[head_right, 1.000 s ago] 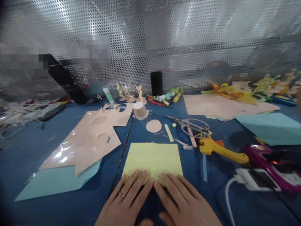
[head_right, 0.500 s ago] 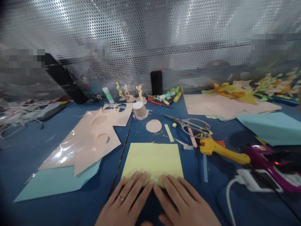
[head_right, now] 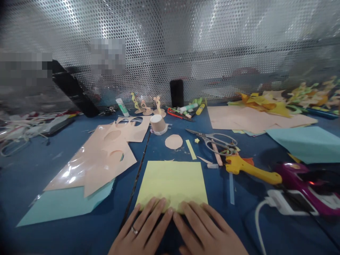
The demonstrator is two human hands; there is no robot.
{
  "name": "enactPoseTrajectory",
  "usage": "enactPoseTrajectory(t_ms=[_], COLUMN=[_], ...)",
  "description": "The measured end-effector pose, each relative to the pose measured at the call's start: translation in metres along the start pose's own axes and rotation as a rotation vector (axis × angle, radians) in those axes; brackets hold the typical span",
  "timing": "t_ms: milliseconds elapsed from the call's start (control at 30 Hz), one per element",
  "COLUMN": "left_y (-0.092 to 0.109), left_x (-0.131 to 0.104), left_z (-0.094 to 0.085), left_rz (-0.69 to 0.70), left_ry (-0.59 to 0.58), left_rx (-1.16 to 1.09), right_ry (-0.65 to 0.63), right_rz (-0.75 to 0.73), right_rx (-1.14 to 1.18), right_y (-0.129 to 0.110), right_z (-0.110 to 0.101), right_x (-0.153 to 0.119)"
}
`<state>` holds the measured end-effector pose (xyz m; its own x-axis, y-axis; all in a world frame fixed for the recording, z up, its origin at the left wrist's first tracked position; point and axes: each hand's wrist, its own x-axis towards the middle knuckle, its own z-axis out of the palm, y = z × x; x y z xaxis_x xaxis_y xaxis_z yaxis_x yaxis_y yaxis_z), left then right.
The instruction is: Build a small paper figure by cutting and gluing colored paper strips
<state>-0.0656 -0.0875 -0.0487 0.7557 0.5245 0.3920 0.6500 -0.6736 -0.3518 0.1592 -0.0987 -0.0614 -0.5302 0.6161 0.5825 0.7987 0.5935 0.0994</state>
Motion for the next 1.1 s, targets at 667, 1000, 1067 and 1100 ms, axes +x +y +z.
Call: enactPoseTrajectory(t_ms=[667, 1000, 1067, 1100], left_y=[0.002, 0.008, 0.007, 0.007], left_x=[-0.003, -0.005, -0.004, -0.003], left_z=[0.001, 0.006, 0.005, 0.005], left_rz=[-0.002, -0.054, -0.034, -0.055], left_ry=[0.003, 0.002, 0.009, 0.015], left_rx=[0.001, -0.039, -0.03, -0.034], right_ry=[-0.004, -0.012, -0.011, -0.011], right_rz=[0.027, 0.006, 0.005, 0.004], right_rx=[0.001, -0.027, -0.03, -0.032], right_y=[-0.006, -0.004, -0.005, -0.005], right_z=[-0.001, 0.0, 0.0, 0.0], right_x=[-0.002, -0.001, 0.0, 0.001])
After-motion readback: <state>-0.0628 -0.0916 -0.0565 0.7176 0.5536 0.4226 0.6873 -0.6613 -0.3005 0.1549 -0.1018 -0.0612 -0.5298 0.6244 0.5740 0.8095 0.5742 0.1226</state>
